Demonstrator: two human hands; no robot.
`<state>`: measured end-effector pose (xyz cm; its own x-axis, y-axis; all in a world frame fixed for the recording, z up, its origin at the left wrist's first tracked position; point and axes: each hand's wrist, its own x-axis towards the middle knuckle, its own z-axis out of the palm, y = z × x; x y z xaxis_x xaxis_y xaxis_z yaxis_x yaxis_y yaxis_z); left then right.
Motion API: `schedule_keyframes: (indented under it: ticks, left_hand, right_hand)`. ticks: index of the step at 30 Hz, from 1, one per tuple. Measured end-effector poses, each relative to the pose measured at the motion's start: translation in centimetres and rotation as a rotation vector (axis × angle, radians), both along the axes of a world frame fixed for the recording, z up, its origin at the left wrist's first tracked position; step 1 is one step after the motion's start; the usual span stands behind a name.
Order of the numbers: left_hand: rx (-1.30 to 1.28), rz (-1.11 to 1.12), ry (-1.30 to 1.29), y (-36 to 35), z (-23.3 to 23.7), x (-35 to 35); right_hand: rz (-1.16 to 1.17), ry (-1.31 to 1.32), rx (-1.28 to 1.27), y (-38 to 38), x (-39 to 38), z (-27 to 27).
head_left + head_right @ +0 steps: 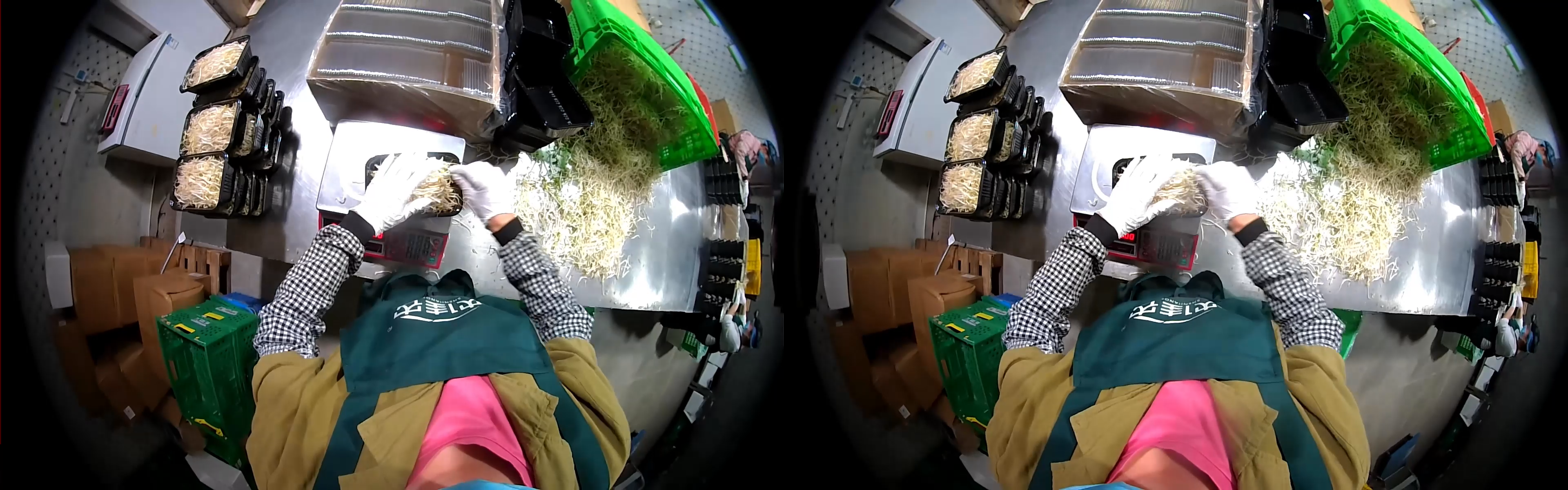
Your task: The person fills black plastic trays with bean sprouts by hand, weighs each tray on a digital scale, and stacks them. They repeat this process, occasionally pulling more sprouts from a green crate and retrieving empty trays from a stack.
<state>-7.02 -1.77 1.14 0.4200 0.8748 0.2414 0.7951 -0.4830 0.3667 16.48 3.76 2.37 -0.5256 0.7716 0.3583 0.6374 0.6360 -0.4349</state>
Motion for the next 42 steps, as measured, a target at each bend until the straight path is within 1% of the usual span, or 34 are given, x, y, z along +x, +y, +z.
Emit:
schedule_keyframes:
  ticks: [2, 4, 5, 6, 8, 10, 11, 12, 14, 15, 16, 18, 19, 20, 21, 22, 23, 24, 25, 26, 28, 30, 31, 34, 36, 37, 38, 40, 42]
  left_hand:
    - [0.034, 0.008, 0.011, -0.2, -0.1, 0.1]
    - [0.080, 0.039, 0.046, -0.4, -0.1, 0.4]
    - [0.087, 0.040, 0.059, -0.5, 0.1, 0.5]
    - [0.101, 0.043, 0.074, -0.3, 0.3, 0.5]
    - [0.070, 0.039, 0.065, -0.6, 0.4, 0.5]
    - [0.018, 0.025, 0.061, -0.3, 0.9, 0.5]
    - [0.016, 0.024, 0.077, -0.3, 0.7, 0.5]
    - [0.003, 0.027, 0.081, -0.3, 0.6, 0.5]
    - [-0.009, 0.037, 0.087, -0.2, 0.7, 0.5]
    - [-0.008, 0.041, 0.086, -0.1, 0.9, 0.5]
    - [-0.013, 0.036, 0.089, -0.2, 1.0, 0.4]
    - [-0.045, 0.016, 0.050, -0.3, 1.4, 0.3]
    - [-0.037, 0.016, 0.007, -0.2, 1.5, 0.3]
    - [-0.031, 0.016, -0.034, -0.3, 1.5, 0.2]
    - [-0.026, 0.019, -0.073, -0.2, 1.5, 0.2]
    - [-0.017, 0.034, -0.102, -0.3, 1.8, 0.0]
    - [-0.013, 0.054, -0.129, -0.5, 2.4, -0.2]
    - [-0.009, 0.077, -0.154, -0.9, 3.1, -0.5]
    - [-0.020, 0.117, -0.189, -1.6, 3.5, -1.2]
    - [0.067, 0.238, -0.164, -2.6, 2.9, -2.1]
    - [0.095, 0.417, -0.510, -4.0, 4.8, -3.6]
    - [0.158, 0.628, -0.515, -6.2, 4.4, -6.2]
    - [0.142, 0.686, -0.695, -7.1, 5.1, -6.3]
    - [-0.027, 0.934, -0.872, -10.5, 2.9, -7.4]
    - [-0.077, 0.931, -0.894, -11.6, 1.5, -7.8]
    - [-0.088, 0.921, -0.922, -11.5, 1.8, -7.5]
    - [-0.123, 0.863, -0.968, -11.4, 2.4, -7.4]
    - [-0.159, 0.761, -1.073, -10.4, 2.2, -7.7]
    - [-0.159, 0.706, -1.209, -8.6, 3.8, -7.2]
  right_hand:
    - [-0.071, 0.055, -0.103, 1.6, 4.2, 0.2]
    - [-0.312, -0.528, -0.264, 2.3, 6.7, 3.4]
    - [-0.288, -0.414, -0.200, 2.5, 8.1, 1.8]
    - [-0.108, -0.378, -0.181, 2.0, 6.9, 4.3]
    - [0.095, -0.170, -0.073, 1.0, 3.7, 4.6]
    - [0.153, -0.185, -0.079, 0.4, 0.5, 4.4]
    - [0.122, -0.326, -0.071, 0.4, -0.8, 3.6]
    - [0.090, -0.402, -0.089, 0.7, -1.8, 2.3]
    - [0.084, -0.530, -0.193, 1.0, -2.9, 2.2]
    - [0.131, -0.512, -0.162, 1.5, -2.6, 2.6]
    - [0.245, -0.435, -0.193, 2.4, -1.8, 3.4]
    - [0.265, -0.307, -0.354, 5.0, -0.6, 4.1]
    - [0.126, -0.247, -0.318, 6.1, -0.6, 5.1]
    - [0.049, -0.133, -0.118, 8.2, -0.6, 3.9]
    - [-0.068, -0.045, -0.080, 9.5, -1.6, 5.6]
    - [-0.163, -0.014, 0.057, 11.8, -2.2, 4.9]
    - [-0.272, -0.014, 0.101, 13.8, -3.5, 5.1]
    - [-0.312, -0.110, 0.067, 16.1, -4.2, 4.6]
    - [-0.394, -0.218, 0.028, 18.2, -5.3, 3.5]
    - [-0.486, -0.393, -0.028, 19.0, -6.6, 3.9]
    - [-0.604, -0.561, -0.133, 20.1, -8.3, 4.4]
    - [-0.602, -0.614, -0.157, 22.1, -8.7, 3.7]
    - [-0.604, -0.619, -0.157, 22.8, -9.0, 4.1]
    - [-0.401, -0.769, -0.274, 24.2, -8.4, 6.4]
    - [-0.516, -0.664, -0.267, 25.7, -8.0, 6.5]
    - [-0.589, -0.551, -0.220, 25.7, -7.5, 7.3]
    - [-0.663, -0.436, -0.170, 25.9, -7.0, 8.3]
    - [-0.587, -0.223, 0.016, 22.7, -5.4, 12.0]
    - [-0.269, 0.191, 0.008, 16.1, -4.3, 15.2]
